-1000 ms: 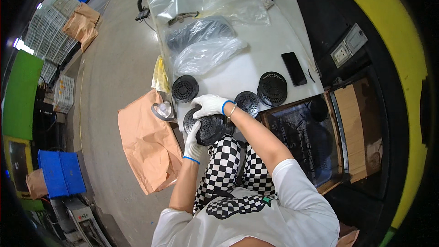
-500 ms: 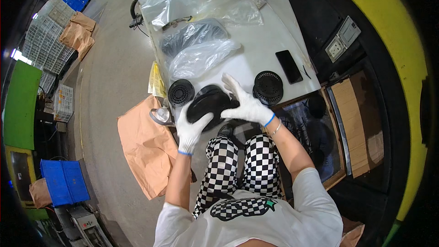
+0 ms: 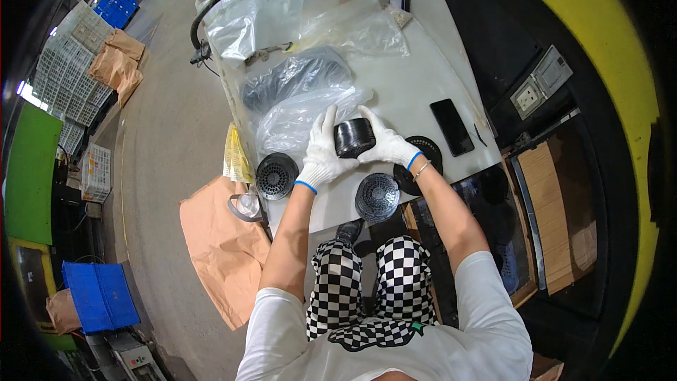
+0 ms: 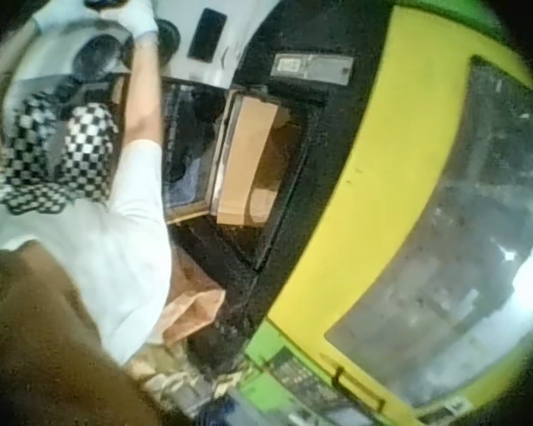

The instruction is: The person assembles plastic filter parts by fitting circular grates and cylindrical bodies together by hand, then puts the assembled components into a plastic bag.

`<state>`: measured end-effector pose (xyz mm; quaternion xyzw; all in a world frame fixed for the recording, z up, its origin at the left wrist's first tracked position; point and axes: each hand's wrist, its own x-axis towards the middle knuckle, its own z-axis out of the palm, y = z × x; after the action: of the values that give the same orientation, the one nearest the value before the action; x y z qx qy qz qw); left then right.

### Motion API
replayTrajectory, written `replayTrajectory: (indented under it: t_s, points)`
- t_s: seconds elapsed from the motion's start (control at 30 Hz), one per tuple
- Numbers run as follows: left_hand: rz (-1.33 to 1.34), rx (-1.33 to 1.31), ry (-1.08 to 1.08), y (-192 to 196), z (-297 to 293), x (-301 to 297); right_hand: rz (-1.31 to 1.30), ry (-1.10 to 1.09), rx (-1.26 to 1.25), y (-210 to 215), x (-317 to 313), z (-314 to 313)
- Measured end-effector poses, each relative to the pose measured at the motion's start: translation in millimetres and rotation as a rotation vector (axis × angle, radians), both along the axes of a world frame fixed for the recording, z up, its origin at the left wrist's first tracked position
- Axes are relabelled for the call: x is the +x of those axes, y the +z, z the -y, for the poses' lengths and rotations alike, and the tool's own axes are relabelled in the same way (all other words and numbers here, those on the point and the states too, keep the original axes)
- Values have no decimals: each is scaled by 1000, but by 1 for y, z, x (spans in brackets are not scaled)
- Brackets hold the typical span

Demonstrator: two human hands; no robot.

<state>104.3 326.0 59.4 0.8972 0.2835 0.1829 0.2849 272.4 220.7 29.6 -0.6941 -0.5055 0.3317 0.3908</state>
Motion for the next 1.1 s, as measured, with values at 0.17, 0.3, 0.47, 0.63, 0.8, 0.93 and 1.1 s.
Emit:
replayTrajectory:
  t_s: [0.17,0.3,0.47,0.63,0.8,0.93,1.1]
  points:
    - [-42,-4,-28,1,-8,-4,45,-9,-38,5,0,-1]
    - [80,53,-66,-14,-1,-13,40,-59,-26,8,-7,-1]
    - [89,-444,81,20,23,-29,-374,-109,262,23,-28,17]
    - [560,-984,-294,95,106,-69,-1284,-371,249,83,-85,105]
    - [257,-691,-323,107,167,-113,-622,-310,219,53,-139,176]
    - [278,-821,-337,119,211,-139,-1722,-479,243,58,-179,216]
    - [424,-1106,-322,119,245,-162,-1703,-520,271,55,-204,256]
